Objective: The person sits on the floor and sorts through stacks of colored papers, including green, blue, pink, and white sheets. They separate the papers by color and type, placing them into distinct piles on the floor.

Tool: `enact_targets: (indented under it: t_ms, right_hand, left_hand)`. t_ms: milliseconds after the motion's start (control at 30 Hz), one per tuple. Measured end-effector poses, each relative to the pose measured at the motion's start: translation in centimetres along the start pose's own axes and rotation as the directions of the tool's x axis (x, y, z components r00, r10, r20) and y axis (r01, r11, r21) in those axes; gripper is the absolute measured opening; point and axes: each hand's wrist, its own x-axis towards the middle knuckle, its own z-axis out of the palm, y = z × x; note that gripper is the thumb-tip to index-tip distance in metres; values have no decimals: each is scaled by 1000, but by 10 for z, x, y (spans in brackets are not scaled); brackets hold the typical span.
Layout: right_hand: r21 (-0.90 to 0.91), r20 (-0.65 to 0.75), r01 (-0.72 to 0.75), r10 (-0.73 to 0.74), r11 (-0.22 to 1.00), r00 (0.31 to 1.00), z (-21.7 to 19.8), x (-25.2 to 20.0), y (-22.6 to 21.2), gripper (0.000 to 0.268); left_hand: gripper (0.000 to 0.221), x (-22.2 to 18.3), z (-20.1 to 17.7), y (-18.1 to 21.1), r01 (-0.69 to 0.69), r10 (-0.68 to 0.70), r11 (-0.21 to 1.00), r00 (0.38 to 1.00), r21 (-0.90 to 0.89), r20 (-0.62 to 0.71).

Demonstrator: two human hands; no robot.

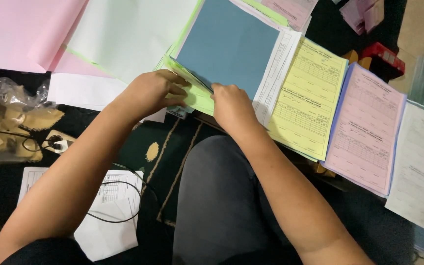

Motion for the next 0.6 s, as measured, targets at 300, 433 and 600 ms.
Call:
enact_targets:
  t_ms: [300,433,600]
  right_hand:
    - [-63,-34,46,-48,997,998,10,-3,0,15]
    - [-147,-60,80,-90,986,994,21,-4,3,16]
    - [-139,-118,53,-70,989,991,13,-9,-6,17]
  left_hand:
    - [33,8,-9,0,51,-49,998,995,-21,83]
    - [25,8,2,-11,29,-26,996,999,-84,33]
    - [19,-1,0,-6,-57,56,994,998,93,13]
